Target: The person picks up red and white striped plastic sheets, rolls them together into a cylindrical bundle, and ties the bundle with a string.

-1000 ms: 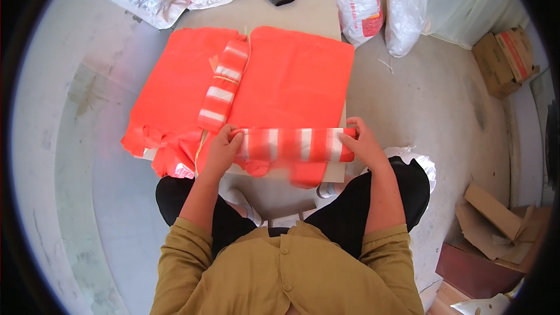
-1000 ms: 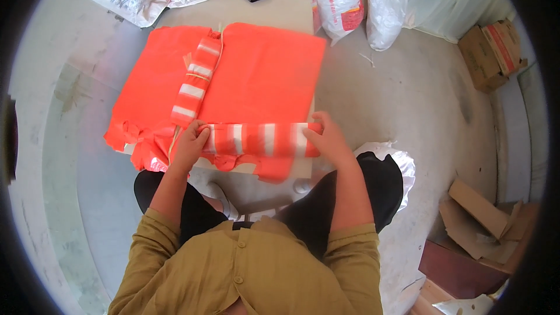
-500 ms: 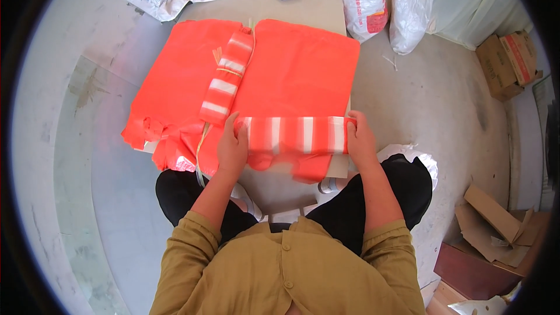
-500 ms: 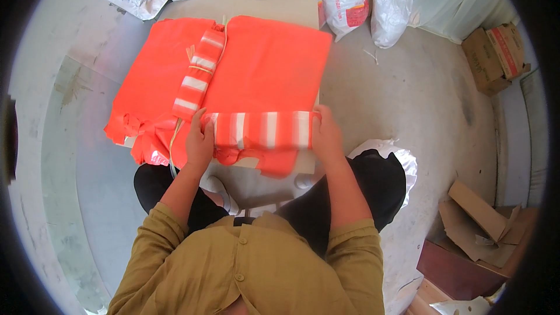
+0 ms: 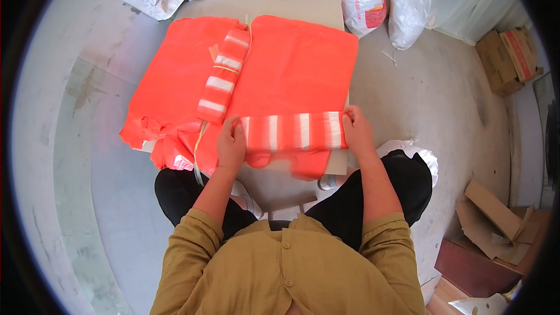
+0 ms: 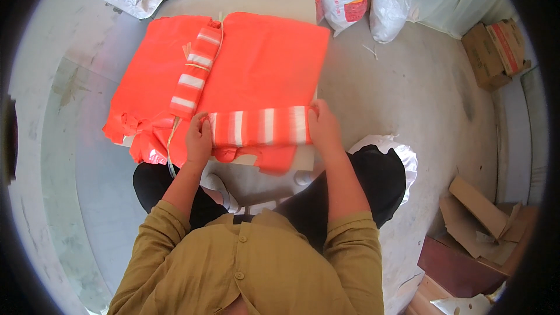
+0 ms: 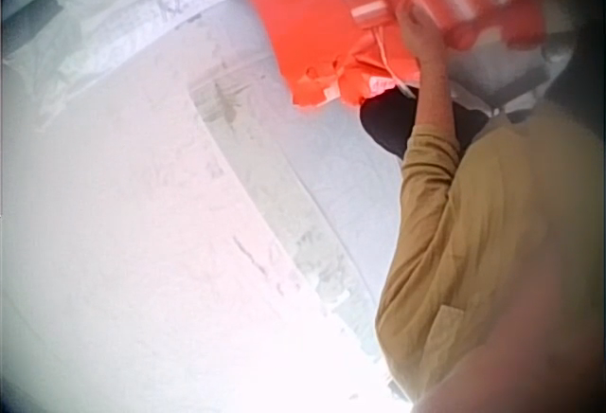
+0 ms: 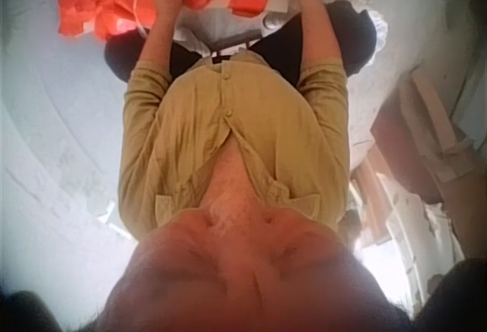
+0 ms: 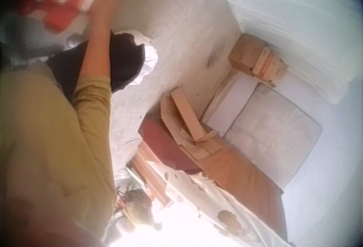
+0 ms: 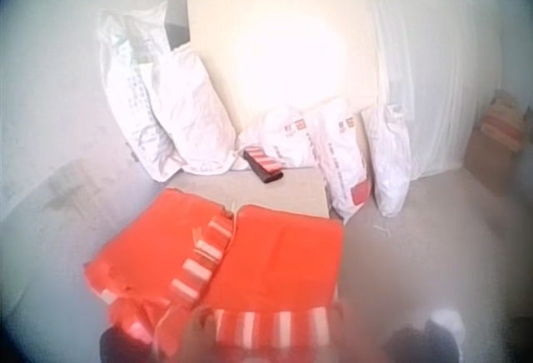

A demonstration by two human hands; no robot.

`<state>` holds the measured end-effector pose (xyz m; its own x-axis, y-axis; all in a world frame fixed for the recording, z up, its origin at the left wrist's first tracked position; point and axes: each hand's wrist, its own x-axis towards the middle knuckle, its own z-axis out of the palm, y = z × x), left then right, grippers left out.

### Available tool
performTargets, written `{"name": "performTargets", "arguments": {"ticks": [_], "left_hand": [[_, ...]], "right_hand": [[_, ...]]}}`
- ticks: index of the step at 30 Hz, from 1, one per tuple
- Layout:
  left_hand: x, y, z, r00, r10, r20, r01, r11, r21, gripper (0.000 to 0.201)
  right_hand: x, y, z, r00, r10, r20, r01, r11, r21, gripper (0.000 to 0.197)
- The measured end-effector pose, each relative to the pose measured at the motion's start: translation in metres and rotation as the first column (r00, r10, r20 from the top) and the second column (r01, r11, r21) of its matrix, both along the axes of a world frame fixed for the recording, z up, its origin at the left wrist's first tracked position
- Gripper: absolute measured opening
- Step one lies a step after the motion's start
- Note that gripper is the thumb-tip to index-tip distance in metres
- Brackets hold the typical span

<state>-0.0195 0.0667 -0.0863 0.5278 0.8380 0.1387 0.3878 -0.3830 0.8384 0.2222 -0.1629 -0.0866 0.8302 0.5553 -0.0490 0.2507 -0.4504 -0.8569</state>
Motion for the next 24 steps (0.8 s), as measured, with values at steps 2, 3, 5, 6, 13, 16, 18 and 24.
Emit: {"name": "performTargets", "arguments": {"ticks": [2,3,5,6,13,16,18,24], "left_hand": [[-0.004,0.001,-0.003,0.997,-0.035,0.065,0.034,0.999,0.025,0.026],[-0.006,0.002,-0.004,0.997,-0.033,0.064,0.031,0.999,0.026,0.026],[-0.011,0.001,0.001,0.998,-0.041,0.054,0.043,0.999,-0.031,0.028],[-0.013,0.002,0.001,0.998,-0.034,0.053,0.035,0.999,-0.029,0.028],[-0.039,0.019,-0.002,0.975,0.131,0.177,-0.020,0.853,-0.521,0.026],[-0.051,0.015,-0.001,0.972,0.120,0.200,0.021,0.810,-0.586,0.024],[-0.051,0.011,0.003,0.975,0.110,0.193,0.026,0.805,-0.593,0.023],[-0.045,0.002,0.008,0.971,0.155,0.179,-0.020,0.806,-0.591,0.020]], "right_hand": [[0.001,0.001,-0.004,1.000,-0.006,-0.013,0.006,1.000,0.016,0.026],[0.001,0.002,-0.006,0.997,-0.006,-0.081,0.014,0.994,0.109,0.028],[0.000,0.003,-0.004,0.989,0.010,-0.148,0.020,0.980,0.200,0.029],[-0.001,0.001,-0.001,0.991,0.017,-0.133,0.012,0.976,0.216,0.032],[0.014,-0.031,-0.026,0.988,-0.028,0.155,0.004,0.988,0.157,0.031],[0.009,-0.037,0.005,0.978,0.043,-0.203,-0.029,0.997,0.069,0.029],[0.006,-0.039,0.007,0.977,0.059,-0.206,-0.045,0.996,0.071,0.029],[0.006,-0.043,0.004,0.972,0.075,-0.223,-0.041,0.987,0.153,0.030]]}}
